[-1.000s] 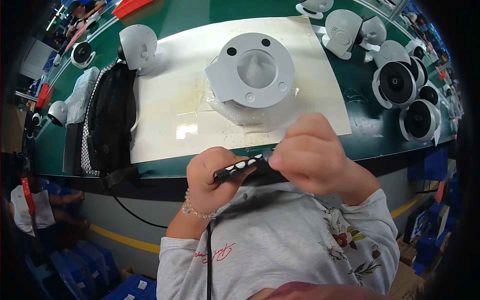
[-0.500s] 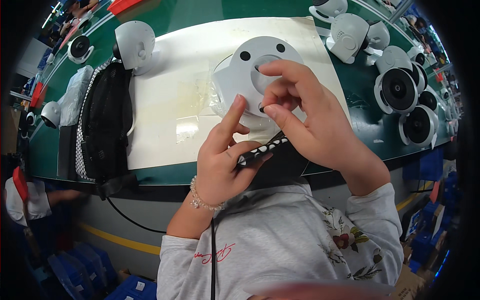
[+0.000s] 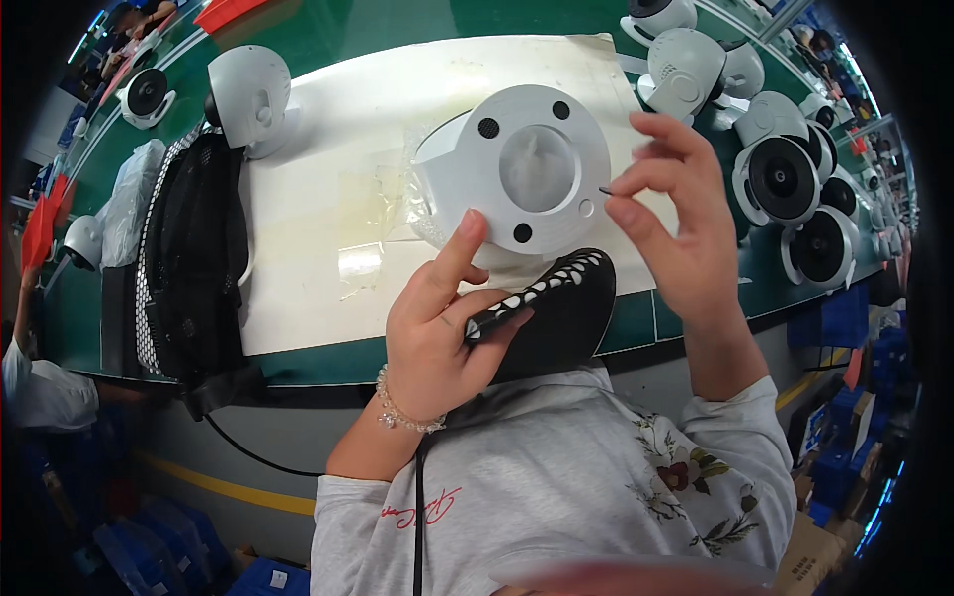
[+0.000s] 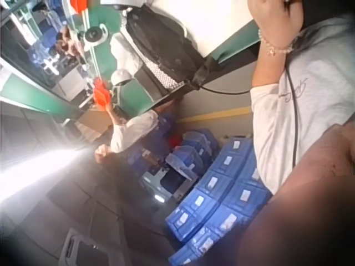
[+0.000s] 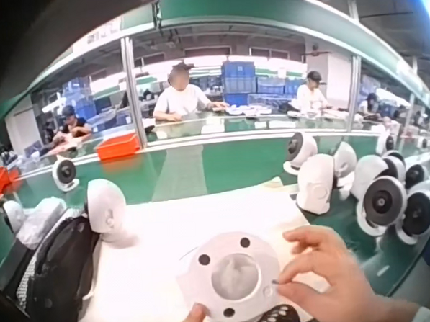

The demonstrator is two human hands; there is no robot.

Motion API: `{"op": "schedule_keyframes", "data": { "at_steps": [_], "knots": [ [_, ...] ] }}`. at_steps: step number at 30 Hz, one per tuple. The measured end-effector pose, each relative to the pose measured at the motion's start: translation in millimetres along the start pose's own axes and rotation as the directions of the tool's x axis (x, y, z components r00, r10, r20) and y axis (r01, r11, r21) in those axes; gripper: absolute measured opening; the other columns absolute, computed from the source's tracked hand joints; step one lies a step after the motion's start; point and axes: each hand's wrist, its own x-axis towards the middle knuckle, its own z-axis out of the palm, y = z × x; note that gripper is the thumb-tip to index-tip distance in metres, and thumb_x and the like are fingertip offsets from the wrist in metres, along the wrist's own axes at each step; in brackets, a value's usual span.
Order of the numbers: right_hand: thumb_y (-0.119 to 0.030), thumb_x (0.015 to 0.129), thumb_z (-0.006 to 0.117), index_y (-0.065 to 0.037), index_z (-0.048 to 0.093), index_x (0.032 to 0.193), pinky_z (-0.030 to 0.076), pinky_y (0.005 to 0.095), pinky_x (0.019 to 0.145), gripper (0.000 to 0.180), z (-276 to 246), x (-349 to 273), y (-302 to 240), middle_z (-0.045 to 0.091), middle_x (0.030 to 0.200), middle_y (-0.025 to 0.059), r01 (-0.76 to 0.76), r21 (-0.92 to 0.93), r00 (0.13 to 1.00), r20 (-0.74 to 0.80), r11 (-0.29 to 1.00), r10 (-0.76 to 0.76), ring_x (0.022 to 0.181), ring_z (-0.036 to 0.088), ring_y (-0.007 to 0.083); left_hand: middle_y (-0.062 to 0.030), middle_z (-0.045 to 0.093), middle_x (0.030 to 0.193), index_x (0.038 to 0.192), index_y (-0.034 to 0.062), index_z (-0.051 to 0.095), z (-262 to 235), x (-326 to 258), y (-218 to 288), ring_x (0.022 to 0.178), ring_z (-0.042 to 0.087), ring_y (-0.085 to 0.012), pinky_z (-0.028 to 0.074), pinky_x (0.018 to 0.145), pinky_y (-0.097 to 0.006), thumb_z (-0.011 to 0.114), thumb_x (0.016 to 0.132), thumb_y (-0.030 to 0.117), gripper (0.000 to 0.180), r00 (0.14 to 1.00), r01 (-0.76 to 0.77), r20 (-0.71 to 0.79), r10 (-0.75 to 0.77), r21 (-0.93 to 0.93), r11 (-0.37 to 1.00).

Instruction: Placing screw covers or rubber feet into the base of security camera housings.

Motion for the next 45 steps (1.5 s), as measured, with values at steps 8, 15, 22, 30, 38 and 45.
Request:
{"op": "schedule_keyframes", "data": {
  "at_steps": [8, 15, 22, 30, 38, 45],
  "knots": [
    [-0.013, 0.077, 0.06, -0.007, 0.059, 0.083, 0.027, 0.0373, 0.094, 0.009, 11.6, -5.8, 5.8, 0.041, 0.127, 0.0128, -0.03, 0.099, 0.999, -0.009, 0.995, 0.032, 0.114, 0.039, 0.0291, -0.0169, 0.043, 0.125, 0.075, 0.001, 0.059, 3.6, 0.1, 4.8, 0.071, 0.056, -0.0211, 0.047, 0.059, -0.027, 0.072, 0.052, 0.0, 0.027, 0.996, 0.034, -0.081, -0.032, 0.018, 0.999],
    [-0.02, 0.08, 0.056, -0.003, 0.059, 0.102, 0.029, 0.0387, 0.093, 0.028, 7.0, -24.0, 7.2, 0.046, 0.121, 0.0173, 0.294, -0.551, 0.952, 0.101, 0.781, -0.288, 0.109, 0.043, 0.0324, -0.0234, 0.036, 0.129, 0.084, 0.0012, 0.054, 1.6, 2.3, 4.4, 0.072, 0.057, -0.0193, 0.047, 0.063, -0.027, 0.068, 0.058, -0.006, 0.03, 0.999, 0.035, -0.026, -0.033, 0.055, 0.998],
    [-0.032, 0.082, 0.052, -0.002, 0.054, 0.109, 0.031, 0.0387, 0.091, 0.041, -11.3, 64.5, -1.0, 0.048, 0.117, 0.0149, 0.433, -0.312, 0.901, 0.122, 0.846, -0.416, 0.106, 0.044, 0.0311, -0.0185, 0.039, 0.128, 0.076, 0.0053, 0.064, 1.0, -1.1, -8.4, 0.082, 0.057, -0.0229, 0.046, 0.061, -0.028, 0.071, 0.057, 0.007, 0.021, 1.0, 0.008, -0.005, -0.008, -0.01, 1.0],
    [-0.026, 0.075, 0.063, -0.004, 0.059, 0.09, 0.041, 0.0284, 0.065, 0.027, -15.0, 129.7, 0.2, 0.051, 0.08, 0.0056, 0.195, 0.1, 0.769, 0.602, 0.976, -0.216, 0.075, 0.052, 0.0189, -0.018, 0.04, 0.128, 0.078, 0.0043, 0.062, -33.8, -15.7, -14.3, 0.094, 0.054, -0.0284, 0.045, 0.065, -0.031, 0.073, 0.057, 0.006, 0.024, 1.0, 0.026, 0.0, -0.026, -0.101, 0.995],
    [-0.016, 0.071, 0.063, -0.003, 0.057, 0.08, 0.042, 0.0323, 0.066, 0.017, 58.2, 222.1, 85.7, 0.054, 0.083, 0.0077, 0.109, -0.311, 0.986, 0.156, 0.944, -0.062, 0.077, 0.053, 0.0221, -0.0168, 0.045, 0.122, 0.084, 0.0017, 0.057, -45.6, -10.0, -12.2, 0.09, 0.054, -0.0266, 0.046, 0.066, -0.031, 0.069, 0.06, -0.003, 0.028, 0.988, 0.144, 0.076, -0.131, -0.209, 0.967],
    [-0.019, 0.081, 0.05, -0.008, 0.058, 0.079, 0.047, 0.0352, 0.065, 0.014, 149.0, 225.4, 202.5, 0.055, 0.083, 0.0077, 0.058, -0.635, 0.997, 0.001, 0.77, -0.075, 0.076, 0.056, 0.0248, -0.0178, 0.051, 0.113, 0.08, -0.0004, 0.057, -42.5, -13.8, -16.8, 0.086, 0.054, -0.0252, 0.045, 0.068, -0.031, 0.069, 0.062, 0.003, 0.022, 0.972, 0.233, 0.082, -0.22, -0.226, 0.946]
  ]
}}
